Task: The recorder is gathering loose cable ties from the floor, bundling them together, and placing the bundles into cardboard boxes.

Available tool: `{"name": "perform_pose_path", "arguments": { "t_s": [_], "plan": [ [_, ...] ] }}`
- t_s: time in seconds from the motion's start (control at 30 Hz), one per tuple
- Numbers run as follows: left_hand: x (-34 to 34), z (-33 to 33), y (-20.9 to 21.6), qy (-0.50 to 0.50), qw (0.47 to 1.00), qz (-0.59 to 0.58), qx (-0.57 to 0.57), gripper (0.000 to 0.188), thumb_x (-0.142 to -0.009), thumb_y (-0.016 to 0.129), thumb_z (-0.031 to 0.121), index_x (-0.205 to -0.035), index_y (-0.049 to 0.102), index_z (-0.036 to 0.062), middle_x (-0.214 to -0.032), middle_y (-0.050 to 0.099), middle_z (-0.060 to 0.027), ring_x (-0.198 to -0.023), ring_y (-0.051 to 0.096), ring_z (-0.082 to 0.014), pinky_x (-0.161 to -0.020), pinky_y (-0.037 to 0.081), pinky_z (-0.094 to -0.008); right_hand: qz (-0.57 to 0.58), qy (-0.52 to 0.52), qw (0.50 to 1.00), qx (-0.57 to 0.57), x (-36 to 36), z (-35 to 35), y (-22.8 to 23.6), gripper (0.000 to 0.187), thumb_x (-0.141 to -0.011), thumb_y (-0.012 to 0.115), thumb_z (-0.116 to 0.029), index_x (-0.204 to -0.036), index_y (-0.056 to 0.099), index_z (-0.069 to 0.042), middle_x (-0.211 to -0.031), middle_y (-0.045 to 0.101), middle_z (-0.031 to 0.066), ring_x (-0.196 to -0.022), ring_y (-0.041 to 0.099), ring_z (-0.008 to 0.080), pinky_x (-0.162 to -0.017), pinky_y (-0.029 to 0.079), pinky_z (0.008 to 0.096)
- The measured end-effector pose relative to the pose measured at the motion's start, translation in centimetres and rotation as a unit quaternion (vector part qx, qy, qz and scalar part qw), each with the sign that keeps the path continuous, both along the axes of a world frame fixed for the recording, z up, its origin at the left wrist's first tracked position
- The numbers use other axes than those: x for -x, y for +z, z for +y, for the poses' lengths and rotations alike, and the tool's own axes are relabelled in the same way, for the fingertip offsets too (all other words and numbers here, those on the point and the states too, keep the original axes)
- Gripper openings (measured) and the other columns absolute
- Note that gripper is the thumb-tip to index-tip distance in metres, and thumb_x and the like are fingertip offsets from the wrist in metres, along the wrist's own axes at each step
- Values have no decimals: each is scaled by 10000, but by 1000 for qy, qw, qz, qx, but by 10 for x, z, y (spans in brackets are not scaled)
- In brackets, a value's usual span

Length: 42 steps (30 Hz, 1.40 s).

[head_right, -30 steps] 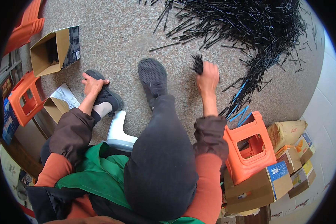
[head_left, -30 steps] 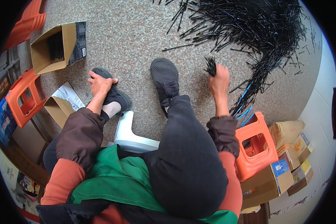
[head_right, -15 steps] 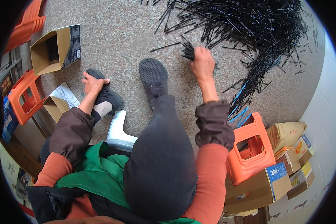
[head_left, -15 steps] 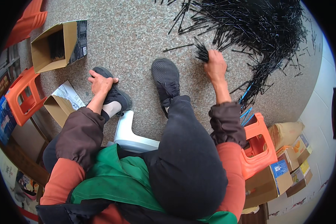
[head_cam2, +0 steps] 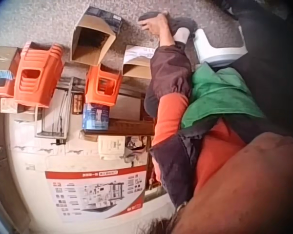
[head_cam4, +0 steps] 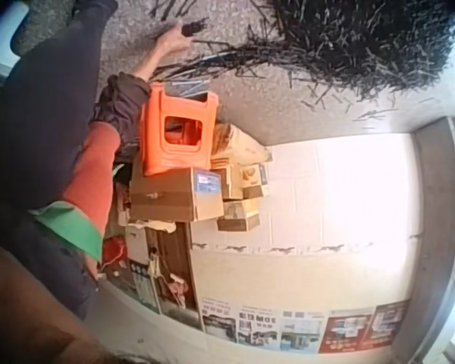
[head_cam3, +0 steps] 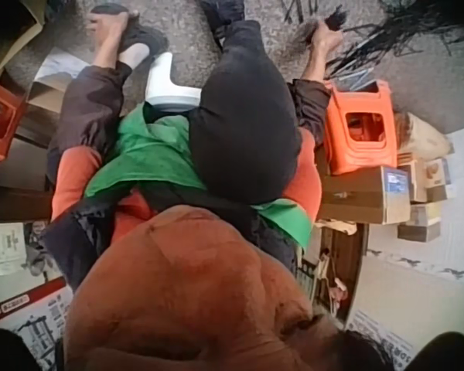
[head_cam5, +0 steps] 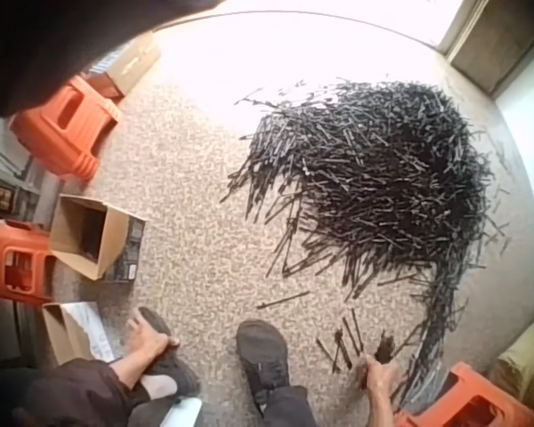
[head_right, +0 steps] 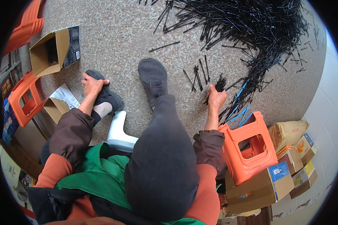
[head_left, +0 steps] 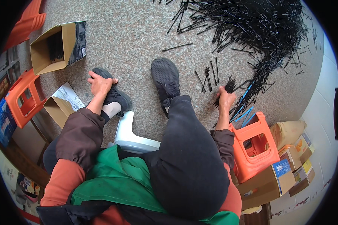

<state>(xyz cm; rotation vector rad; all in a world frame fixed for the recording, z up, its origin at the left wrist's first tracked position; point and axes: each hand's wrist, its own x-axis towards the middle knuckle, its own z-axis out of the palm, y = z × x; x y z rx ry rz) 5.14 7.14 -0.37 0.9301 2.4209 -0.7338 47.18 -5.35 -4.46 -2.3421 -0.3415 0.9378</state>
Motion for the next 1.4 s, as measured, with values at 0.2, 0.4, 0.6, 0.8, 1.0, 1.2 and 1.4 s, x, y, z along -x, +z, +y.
{"name": "perform_pose_path", "arguments": {
  "t_s": [0.2,0.4,0.6,0.8,1.0,1.2,1.4],
  "plan": [
    [-4,2,2,-4,1000,-3,-2,1148,-538,815,334,-1327,34,41,-1215,334,-228,-1041,503,-371,-872,443,-409,-87,90,992,0,0,18,-7,146,-709,655,-150,-743,611,-16,-592,574,23,-491,524,110,-476,410,272],
    [0,2,2,4,1000,0,1,1151,-535,818,333,-1328,34,43,-1227,331,-225,-1050,499,-374,-872,442,-416,-218,278,935,11,8,25,-11,269,-688,696,-235,-829,625,-17,-732,630,166,-674,604,312,-635,457,372],
    [0,1,-1,3,1000,1,-1,1152,-532,820,329,-1328,38,44,-1230,329,-225,-1047,502,-375,-878,439,-416,-108,207,971,41,9,25,-4,201,-673,681,-142,-834,599,-54,-753,592,136,-722,573,350,-650,448,419],
    [-2,1,1,3,1000,-1,-5,1150,-528,822,331,-1325,45,45,-1227,335,-224,-1049,501,-375,-882,436,-416,-297,579,758,-39,-4,34,11,397,-582,649,-77,-968,586,-144,-826,503,57,-802,508,267,-649,418,352],
    [0,1,0,1,1000,5,-6,1157,-521,825,338,-1326,47,45,-1217,344,-222,-1052,498,-375,-884,433,-418,-290,605,740,-57,-20,37,5,462,-542,700,-105,-987,578,-127,-890,534,53,-847,506,258,-682,427,341],
    [-1,0,-1,2,1000,-2,-8,1158,-521,825,342,-1327,48,45,-1218,343,-222,-1054,496,-375,-881,435,-417,-329,535,776,-54,-33,18,-13,360,-555,618,-23,-907,554,-62,-884,526,89,-826,502,293,-720,444,384],
    [-1,1,0,-2,1000,1,-2,1160,-527,822,343,-1328,41,38,-1221,337,-225,-1050,501,-373,-873,442,-413,-307,472,826,-5,-31,17,-3,276,-599,664,-50,-845,538,-55,-824,545,117,-787,527,327,-681,444,407]
  ]
}}
